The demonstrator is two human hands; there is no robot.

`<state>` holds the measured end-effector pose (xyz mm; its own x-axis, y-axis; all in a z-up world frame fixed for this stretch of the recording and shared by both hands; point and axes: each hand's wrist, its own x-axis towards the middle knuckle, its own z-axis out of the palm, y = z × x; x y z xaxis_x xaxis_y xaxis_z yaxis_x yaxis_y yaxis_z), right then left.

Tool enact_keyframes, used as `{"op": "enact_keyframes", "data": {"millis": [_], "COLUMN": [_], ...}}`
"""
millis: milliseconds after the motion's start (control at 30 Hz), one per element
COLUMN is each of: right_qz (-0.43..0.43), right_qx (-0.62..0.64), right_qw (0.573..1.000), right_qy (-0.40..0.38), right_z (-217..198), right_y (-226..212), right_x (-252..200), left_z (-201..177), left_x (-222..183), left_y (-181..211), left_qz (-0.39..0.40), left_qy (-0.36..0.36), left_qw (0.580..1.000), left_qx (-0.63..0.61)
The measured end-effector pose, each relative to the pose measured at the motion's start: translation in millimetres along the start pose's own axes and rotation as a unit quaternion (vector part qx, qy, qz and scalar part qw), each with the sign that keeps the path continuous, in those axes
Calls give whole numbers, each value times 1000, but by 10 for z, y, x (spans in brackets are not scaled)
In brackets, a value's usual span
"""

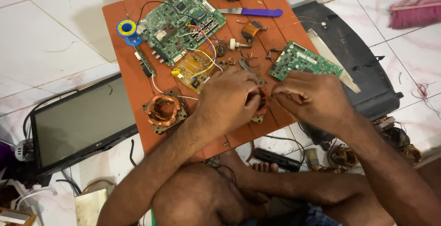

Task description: The person sits on the floor at a small wooden board covered with circuit boards and motor parts and rewinds copper wire around a motor stator by hand, threading and pressing the wire into slots. They hold the stator steady with one hand while guiding the wire with the other, occasionally repositioning the winding and picking up loose wire ends.

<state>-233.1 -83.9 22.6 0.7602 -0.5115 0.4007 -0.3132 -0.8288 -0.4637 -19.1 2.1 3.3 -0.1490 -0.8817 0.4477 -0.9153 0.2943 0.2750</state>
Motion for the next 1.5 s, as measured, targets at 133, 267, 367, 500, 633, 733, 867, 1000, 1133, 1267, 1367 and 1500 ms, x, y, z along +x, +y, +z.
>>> {"op": "enact_keyframes", "data": {"millis": [133, 267, 367, 500, 633, 733, 867, 1000, 1133, 1267, 1367, 1500], "right_qz": [-7, -7, 2, 35, 51, 75, 104, 103, 122, 140, 147, 166], "right_qx": [9, -10, -56, -77, -107, -86, -44, -1, 33, 23, 20, 35], "right_qw": [1000, 1000, 998, 996, 993, 993, 993, 993, 991, 990, 989, 986], "right_qy": [17, 27, 16, 6, 21, 32, 45, 48, 36, 20, 18, 2], "right_z": [31, 64, 55, 8, 7, 4, 0, 15, 109, 92, 81, 84], "right_y": [46, 72, 51, -51, -114, -157, -185, -174, -77, -144, -184, -173], "right_x": [-29, -64, -105, -156, -209, -229, -240, -246, -270, -226, -187, -186], "left_z": [-64, -47, -32, -42, -139, -157, -110, -142, -151, -121, -114, -67], "left_x": [34, 41, 43, 46, 23, 30, 25, 35, 23, 1, 3, -21], "left_y": [-21, -50, -56, -71, -62, -76, -83, -59, -50, -57, -64, -40], "left_qz": [-56, -92, -90, -99, -93, -86, -85, -85, -75, -69, -75, -108], "left_qy": [-38, -48, -48, -66, -78, -84, -72, -71, -61, -56, -50, -40], "left_qw": [994, 984, 982, 977, 973, 972, 972, 968, 973, 976, 978, 974], "left_qx": [-90, -143, -158, -180, -195, -203, -207, -226, -208, -197, -188, -196]}}
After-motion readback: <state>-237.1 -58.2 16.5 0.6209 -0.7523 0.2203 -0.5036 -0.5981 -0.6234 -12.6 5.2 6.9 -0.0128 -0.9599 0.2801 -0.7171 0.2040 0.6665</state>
